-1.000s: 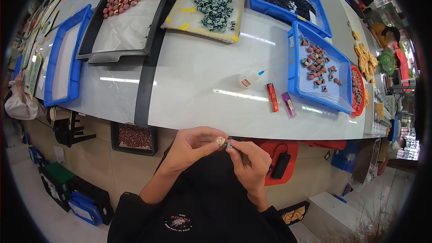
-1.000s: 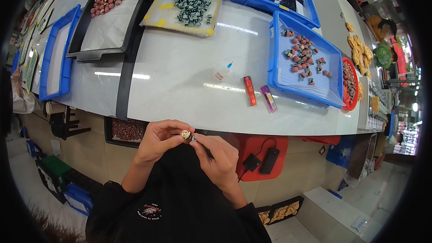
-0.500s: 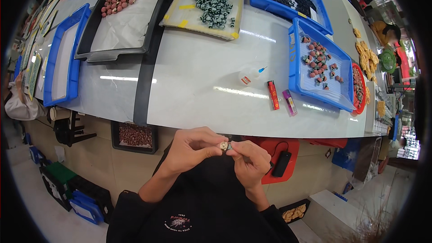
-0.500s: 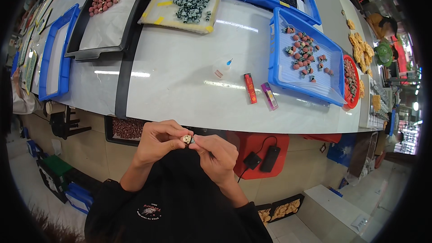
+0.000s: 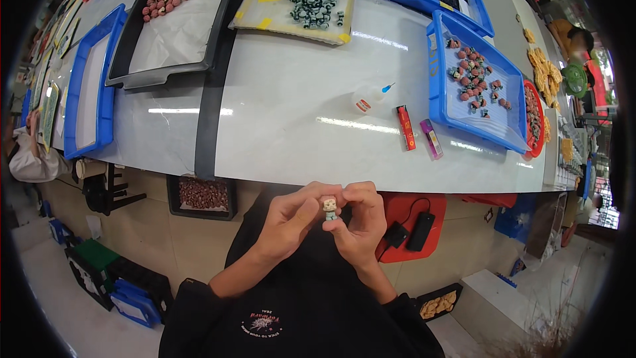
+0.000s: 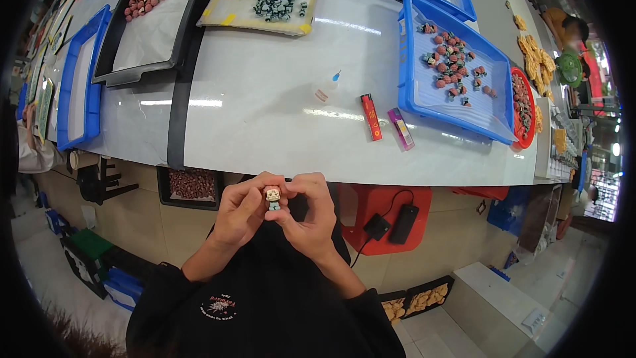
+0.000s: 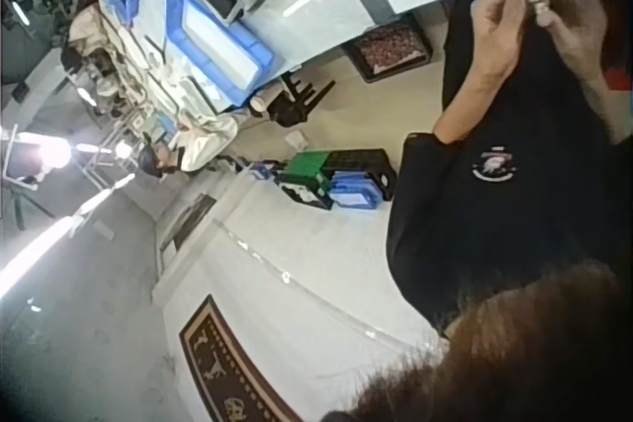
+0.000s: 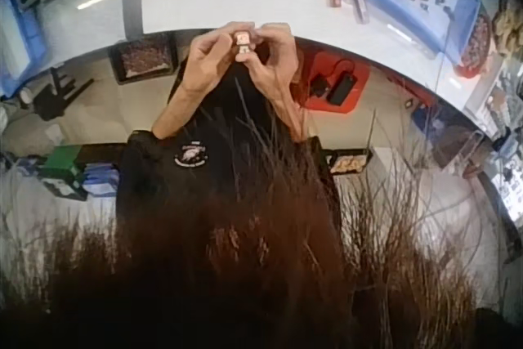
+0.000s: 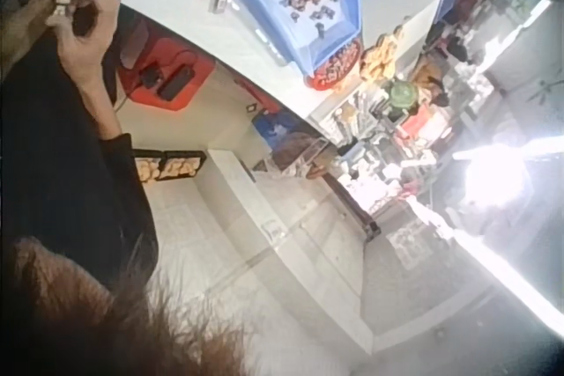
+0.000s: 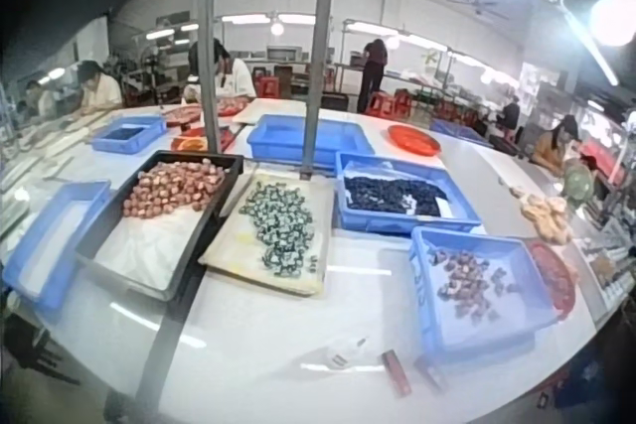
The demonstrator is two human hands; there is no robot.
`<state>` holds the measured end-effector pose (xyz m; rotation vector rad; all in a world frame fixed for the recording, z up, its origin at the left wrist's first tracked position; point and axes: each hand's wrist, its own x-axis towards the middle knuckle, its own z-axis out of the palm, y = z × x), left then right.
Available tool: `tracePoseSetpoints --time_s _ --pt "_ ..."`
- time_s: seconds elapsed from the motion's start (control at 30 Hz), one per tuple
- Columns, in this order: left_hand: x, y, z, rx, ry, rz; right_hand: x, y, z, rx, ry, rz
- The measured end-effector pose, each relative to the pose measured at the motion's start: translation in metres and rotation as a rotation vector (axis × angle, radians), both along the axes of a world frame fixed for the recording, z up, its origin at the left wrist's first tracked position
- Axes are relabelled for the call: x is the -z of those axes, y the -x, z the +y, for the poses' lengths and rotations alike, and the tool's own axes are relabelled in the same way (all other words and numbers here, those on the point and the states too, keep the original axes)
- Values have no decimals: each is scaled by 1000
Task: Applying glue and assembling small plastic components at an industrial workbench.
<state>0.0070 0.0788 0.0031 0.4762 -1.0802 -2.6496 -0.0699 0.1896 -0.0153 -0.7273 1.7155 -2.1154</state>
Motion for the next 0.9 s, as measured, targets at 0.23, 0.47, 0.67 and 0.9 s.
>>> tracePoseSetpoints --time_s 0.23,0.47,0.67,0.9 --pt "-2 -3 3 -5 10 0 -7 -4 6 21 -179 377" --pt "-15 1 5 -7 161 31 -5 -19 3 249 -10 339" --pt "-19 5 10 61 210 28 -8 -25 3 297 59 138" --pt "-26 20 12 33 257 -48 -7 -18 1 299 123 90"
